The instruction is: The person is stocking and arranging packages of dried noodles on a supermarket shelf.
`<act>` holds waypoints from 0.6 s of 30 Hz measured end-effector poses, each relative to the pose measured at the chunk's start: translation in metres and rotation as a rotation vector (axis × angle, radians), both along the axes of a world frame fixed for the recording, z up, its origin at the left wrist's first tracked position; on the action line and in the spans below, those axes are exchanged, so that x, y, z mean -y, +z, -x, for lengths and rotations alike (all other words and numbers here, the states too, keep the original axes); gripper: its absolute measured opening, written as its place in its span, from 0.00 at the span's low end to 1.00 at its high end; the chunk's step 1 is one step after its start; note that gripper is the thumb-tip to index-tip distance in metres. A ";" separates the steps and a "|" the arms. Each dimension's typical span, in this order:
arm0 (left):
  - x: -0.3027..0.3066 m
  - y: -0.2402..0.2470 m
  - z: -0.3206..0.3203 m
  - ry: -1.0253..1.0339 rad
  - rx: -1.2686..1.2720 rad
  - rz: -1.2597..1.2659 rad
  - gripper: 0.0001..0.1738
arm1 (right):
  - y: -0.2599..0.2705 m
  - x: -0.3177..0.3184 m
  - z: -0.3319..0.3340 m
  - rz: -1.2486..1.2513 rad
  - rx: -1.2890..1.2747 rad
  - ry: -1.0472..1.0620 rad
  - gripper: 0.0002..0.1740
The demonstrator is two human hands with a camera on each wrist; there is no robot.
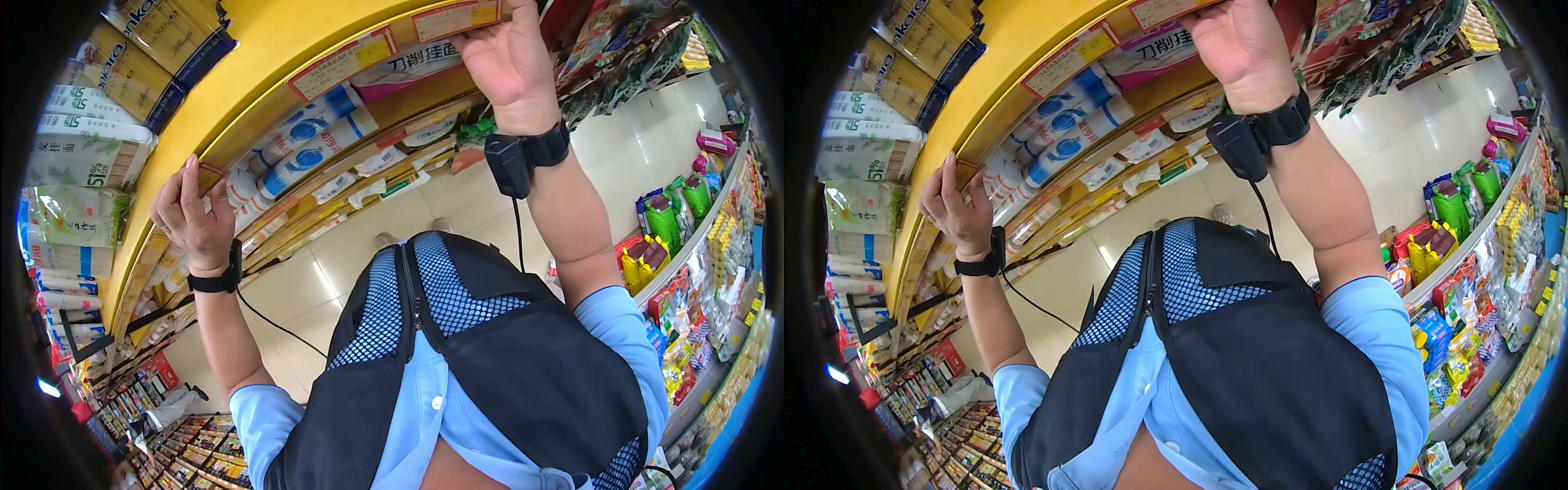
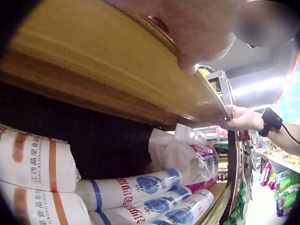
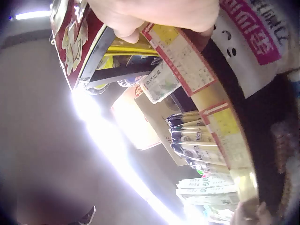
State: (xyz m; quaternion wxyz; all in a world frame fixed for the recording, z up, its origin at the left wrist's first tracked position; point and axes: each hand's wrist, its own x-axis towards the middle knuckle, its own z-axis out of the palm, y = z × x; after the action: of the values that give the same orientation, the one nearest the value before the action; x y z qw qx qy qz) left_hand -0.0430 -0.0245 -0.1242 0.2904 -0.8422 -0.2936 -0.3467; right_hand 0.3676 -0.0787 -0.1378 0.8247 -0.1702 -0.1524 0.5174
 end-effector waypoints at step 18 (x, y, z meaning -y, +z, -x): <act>-0.003 -0.001 -0.018 -0.028 -0.033 -0.109 0.29 | 0.016 -0.015 0.032 0.025 -0.323 -0.279 0.26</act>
State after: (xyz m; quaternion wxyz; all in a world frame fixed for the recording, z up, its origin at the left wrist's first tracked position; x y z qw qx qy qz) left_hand -0.0246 -0.0214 -0.1256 0.3358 -0.8348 -0.2575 -0.3523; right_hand 0.3358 -0.0638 -0.1219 0.8998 -0.1147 0.0133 0.4207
